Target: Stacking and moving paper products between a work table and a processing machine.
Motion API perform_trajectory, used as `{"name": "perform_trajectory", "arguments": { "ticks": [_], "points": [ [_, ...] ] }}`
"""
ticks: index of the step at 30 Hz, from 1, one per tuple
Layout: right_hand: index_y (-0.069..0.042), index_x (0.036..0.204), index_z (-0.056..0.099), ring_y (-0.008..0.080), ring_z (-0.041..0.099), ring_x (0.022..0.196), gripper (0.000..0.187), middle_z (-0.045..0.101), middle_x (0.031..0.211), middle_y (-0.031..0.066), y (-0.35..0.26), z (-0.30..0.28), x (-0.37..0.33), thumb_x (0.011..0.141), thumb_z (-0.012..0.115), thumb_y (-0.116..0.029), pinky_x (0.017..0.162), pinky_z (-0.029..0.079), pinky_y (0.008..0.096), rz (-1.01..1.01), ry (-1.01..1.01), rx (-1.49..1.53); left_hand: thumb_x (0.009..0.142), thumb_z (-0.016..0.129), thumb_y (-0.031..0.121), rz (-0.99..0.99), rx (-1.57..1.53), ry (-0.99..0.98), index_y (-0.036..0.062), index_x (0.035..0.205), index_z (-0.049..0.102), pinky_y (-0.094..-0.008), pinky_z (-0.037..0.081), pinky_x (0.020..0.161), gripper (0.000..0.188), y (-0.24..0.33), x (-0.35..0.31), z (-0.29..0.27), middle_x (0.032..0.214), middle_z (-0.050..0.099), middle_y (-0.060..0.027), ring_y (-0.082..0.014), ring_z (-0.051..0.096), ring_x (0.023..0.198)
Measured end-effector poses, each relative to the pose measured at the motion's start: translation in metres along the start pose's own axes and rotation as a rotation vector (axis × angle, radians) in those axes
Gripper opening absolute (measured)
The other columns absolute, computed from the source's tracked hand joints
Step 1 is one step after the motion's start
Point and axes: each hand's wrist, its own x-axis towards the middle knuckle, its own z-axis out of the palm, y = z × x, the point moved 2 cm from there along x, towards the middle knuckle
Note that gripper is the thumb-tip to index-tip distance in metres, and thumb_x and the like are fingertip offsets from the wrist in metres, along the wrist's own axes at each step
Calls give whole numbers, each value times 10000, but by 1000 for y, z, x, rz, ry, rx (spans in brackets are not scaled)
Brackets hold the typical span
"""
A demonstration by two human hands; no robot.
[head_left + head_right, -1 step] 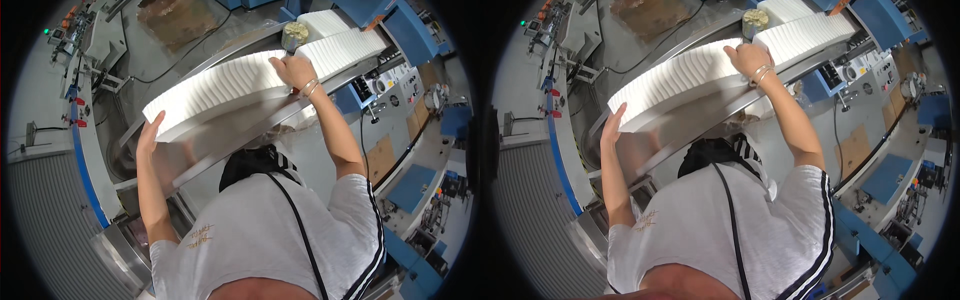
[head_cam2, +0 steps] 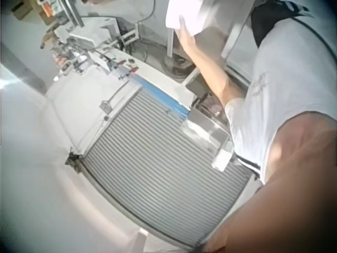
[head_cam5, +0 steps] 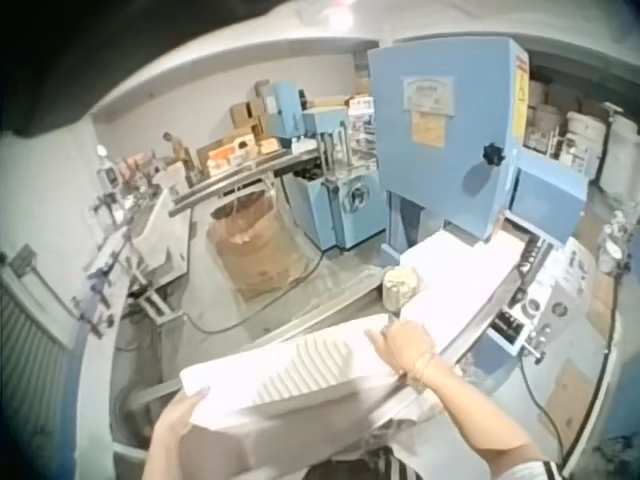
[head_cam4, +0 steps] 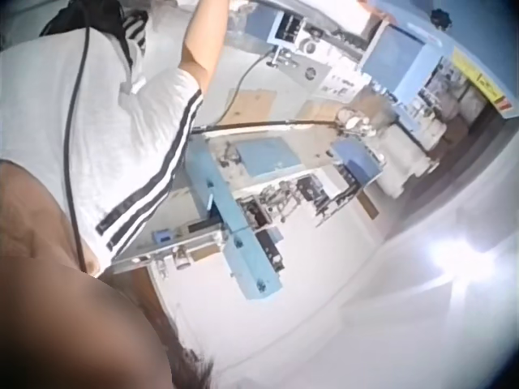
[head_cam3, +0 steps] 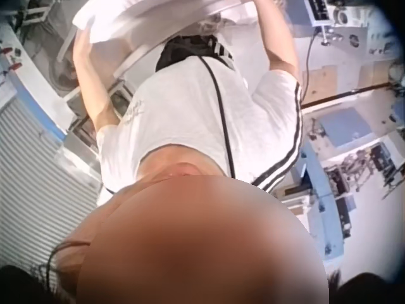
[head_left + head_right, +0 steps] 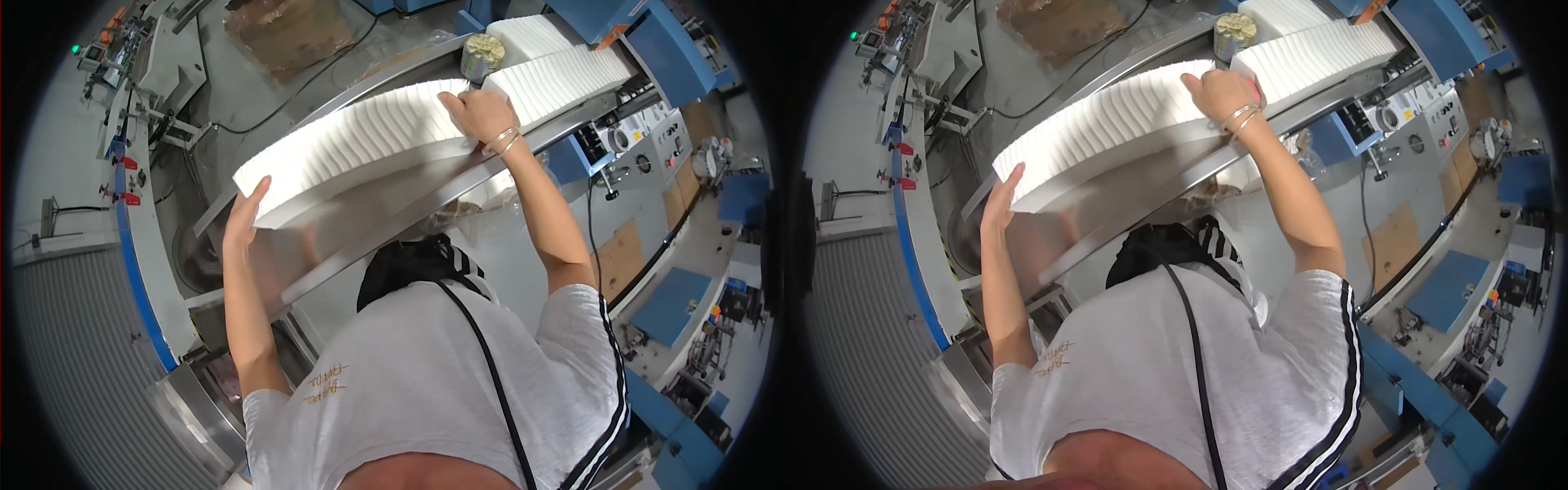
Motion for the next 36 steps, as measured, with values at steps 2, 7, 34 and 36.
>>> {"name": "perform_trajectory", "arguments": {
  "ticks": [2, 7, 34, 36],
  "points": [
    [33, 828, 685, 422, 634, 831, 598, 653, 837, 260, -11, 8, -2, 900, 434, -505, 764, 497, 476, 58, 45, -1, 802, 710, 388, 9, 109, 40, 16, 1446, 228, -363, 185, 1109, 887, 3, -3, 0, 1466, 325, -123, -246, 273, 1366],
    [13, 888, 674, 421, 621, 903, 612, 647, 917, 264, -28, 27, -1, 849, 465, -562, 825, 480, 466, 13, -5, 25, 779, 731, 390, 21, 87, -12, 4, 1404, 322, -354, 243, 1079, 840, 2, -2, -9, 1402, 415, -133, -249, 354, 1313],
    [-44, 1328, 465, 207, 539, 1141, 655, 552, 1278, 92, -103, 97, -44, 900, 514, -538, 997, 408, 366, 266, -684, 1331, 795, 673, 482, -15, -53, -32, 0, 1441, 213, -357, 217, 1093, 927, -86, -45, -144, 1447, 341, -156, -265, 297, 1349],
    [-42, 1328, 464, 206, 539, 1142, 661, 551, 1279, 93, -92, 93, -46, 898, 514, -542, 998, 406, 370, 287, -670, 1312, 773, 681, 532, 9, -170, -24, 3, 1423, 276, -371, 317, 1046, 930, -63, -67, -133, 1439, 353, -164, -269, 361, 1314]
  ]
}}
